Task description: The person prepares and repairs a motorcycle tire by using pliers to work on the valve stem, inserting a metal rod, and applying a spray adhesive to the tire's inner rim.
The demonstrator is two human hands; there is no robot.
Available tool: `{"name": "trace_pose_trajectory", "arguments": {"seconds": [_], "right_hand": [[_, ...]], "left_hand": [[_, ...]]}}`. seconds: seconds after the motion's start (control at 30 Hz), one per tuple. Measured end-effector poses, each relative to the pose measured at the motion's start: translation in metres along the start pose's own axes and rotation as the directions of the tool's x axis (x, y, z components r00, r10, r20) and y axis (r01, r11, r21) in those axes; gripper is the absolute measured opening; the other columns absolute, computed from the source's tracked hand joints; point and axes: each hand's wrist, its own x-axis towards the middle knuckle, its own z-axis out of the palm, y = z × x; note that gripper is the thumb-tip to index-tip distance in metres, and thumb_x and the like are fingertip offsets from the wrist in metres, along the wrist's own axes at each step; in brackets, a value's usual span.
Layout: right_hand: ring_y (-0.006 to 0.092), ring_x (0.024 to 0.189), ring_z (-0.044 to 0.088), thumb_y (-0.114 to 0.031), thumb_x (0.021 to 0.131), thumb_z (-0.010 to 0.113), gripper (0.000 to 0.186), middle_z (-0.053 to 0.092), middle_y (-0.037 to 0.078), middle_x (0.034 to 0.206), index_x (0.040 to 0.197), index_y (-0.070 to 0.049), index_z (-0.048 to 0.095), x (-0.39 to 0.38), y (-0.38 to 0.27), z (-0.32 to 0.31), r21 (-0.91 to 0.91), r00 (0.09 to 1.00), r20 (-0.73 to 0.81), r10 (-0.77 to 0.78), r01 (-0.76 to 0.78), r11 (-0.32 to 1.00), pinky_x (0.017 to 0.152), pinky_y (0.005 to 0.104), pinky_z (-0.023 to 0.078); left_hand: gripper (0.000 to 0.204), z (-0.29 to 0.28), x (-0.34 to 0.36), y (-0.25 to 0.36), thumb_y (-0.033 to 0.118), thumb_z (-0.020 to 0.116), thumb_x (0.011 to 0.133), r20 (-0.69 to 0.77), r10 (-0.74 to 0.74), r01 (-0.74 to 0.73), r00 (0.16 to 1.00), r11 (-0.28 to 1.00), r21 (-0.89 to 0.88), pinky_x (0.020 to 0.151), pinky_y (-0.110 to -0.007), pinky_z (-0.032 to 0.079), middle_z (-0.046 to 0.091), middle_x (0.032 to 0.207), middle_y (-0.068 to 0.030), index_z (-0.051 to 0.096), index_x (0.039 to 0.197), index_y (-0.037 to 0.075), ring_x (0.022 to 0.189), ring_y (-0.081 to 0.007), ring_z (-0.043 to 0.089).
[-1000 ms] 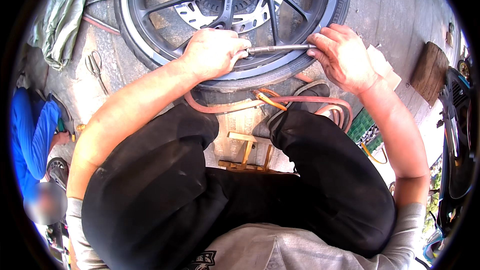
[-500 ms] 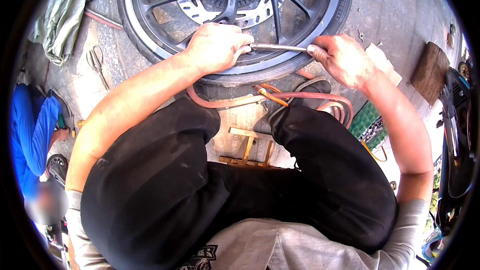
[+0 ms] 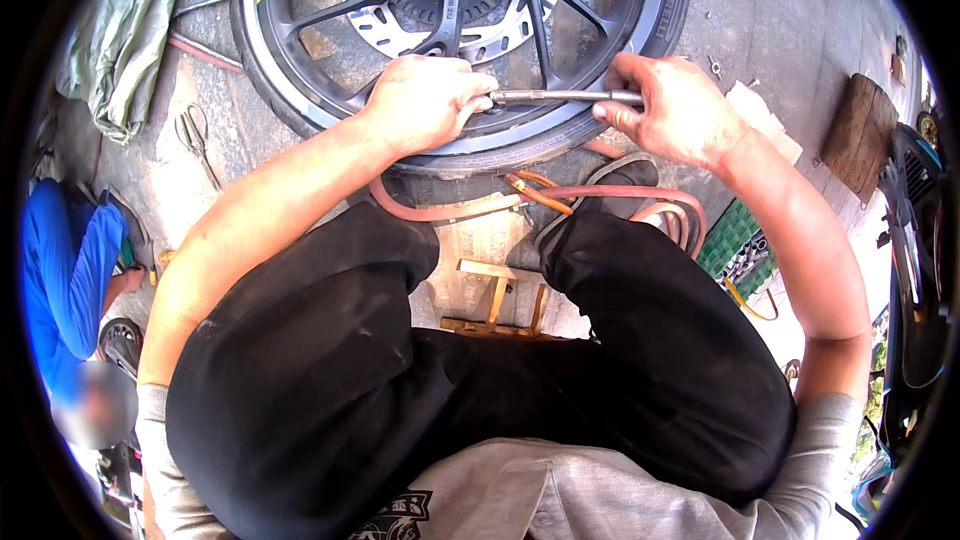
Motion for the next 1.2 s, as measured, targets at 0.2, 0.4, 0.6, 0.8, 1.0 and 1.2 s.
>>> {"name": "trace_pose_trajectory", "arguments": {"seconds": [0.2, 0.4, 0.6, 0.8, 1.0, 1.2], "right_hand": [[0.0365, 0.083, 0.069, -0.026, 0.094, 0.077, 0.026, 0.069, 0.014, 0.087, 0.112, -0.009, 0.071, 0.003, 0.037, 0.032, -0.387, 0.741, -0.431, -0.516, 0.364, 0.847, 0.08, 0.0505, 0.056], [0.0434, 0.098, 0.073, -0.019, 0.095, 0.074, 0.022, 0.069, 0.015, 0.083, 0.11, -0.004, 0.068, 0.006, 0.002, 0.002, 0.003, 0.999, -0.043, 0.016, -0.016, 1.0, 0.087, 0.0531, 0.058], [0.0394, 0.094, 0.072, -0.02, 0.094, 0.076, 0.023, 0.07, 0.014, 0.116, 0.11, -0.006, 0.067, -0.006, 0.035, 0.028, -0.462, 0.727, -0.412, -0.549, 0.353, 0.814, 0.084, 0.0528, 0.057], [0.0386, 0.093, 0.073, -0.038, 0.104, 0.065, 0.034, 0.072, 0.018, 0.089, 0.106, -0.005, 0.07, 0.0, 0.023, 0.017, -0.057, 0.983, -0.093, -0.157, 0.152, 0.987, 0.084, 0.0533, 0.056], [0.0372, 0.097, 0.072, -0.029, 0.098, 0.074, 0.028, 0.069, 0.013, 0.097, 0.115, -0.007, 0.07, -0.009, 0.023, 0.027, -0.144, 0.896, -0.34, -0.284, 0.248, 0.958, 0.086, 0.0504, 0.057], [0.0354, 0.095, 0.071, -0.025, 0.1, 0.068, 0.02, 0.069, 0.011, 0.094, 0.112, -0.01, 0.069, 0.0, 0.041, 0.035, -0.337, 0.812, -0.358, -0.462, 0.349, 0.875, 0.085, 0.0498, 0.058]], "left_hand": [[0.026, -0.002, 0.002, -0.001, 0.03, 0.076, 0.098, -0.002, 0.039, -0.039, 0.999, 0.998, 0.057, 0.073, -0.043, 0.062, 0.074, 0.092, -0.0056, 0.081, 0.12, 0.018, 0.084, -0.0275, 0.075], [0.02, -0.003, 0.002, 0.001, 0.031, 0.074, 0.099, 0.024, -0.002, 0.0, 1.0, 0.998, 0.066, 0.075, -0.044, 0.061, 0.073, 0.09, -0.0056, 0.079, 0.113, 0.018, 0.085, -0.0283, 0.075], [0.018, -0.001, 0.003, 0.001, 0.031, 0.075, 0.097, -0.034, 0.023, -0.022, 0.999, 0.999, 0.034, 0.074, -0.043, 0.061, 0.072, 0.087, -0.0048, 0.078, 0.107, 0.017, 0.084, -0.0277, 0.075], [0.016, -0.002, 0.005, 0.003, 0.031, 0.073, 0.099, 0.023, 0.002, -0.003, 1.0, 0.998, 0.068, 0.075, -0.045, 0.061, 0.072, 0.088, -0.0051, 0.076, 0.104, 0.016, 0.086, -0.0288, 0.075], [0.019, -0.002, 0.001, 0.003, 0.029, 0.073, 0.098, 0.009, 0.019, -0.02, 1.0, 0.999, 0.048, 0.074, -0.043, 0.061, 0.073, 0.09, -0.0051, 0.079, 0.112, 0.016, 0.085, -0.0281, 0.075], [0.023, -0.001, 0.001, 0.001, 0.027, 0.075, 0.097, 0.014, 0.042, -0.042, 0.999, 0.997, 0.07, 0.073, -0.043, 0.062, 0.074, 0.092, -0.0059, 0.08, 0.118, 0.017, 0.083, -0.0286, 0.075]]}}
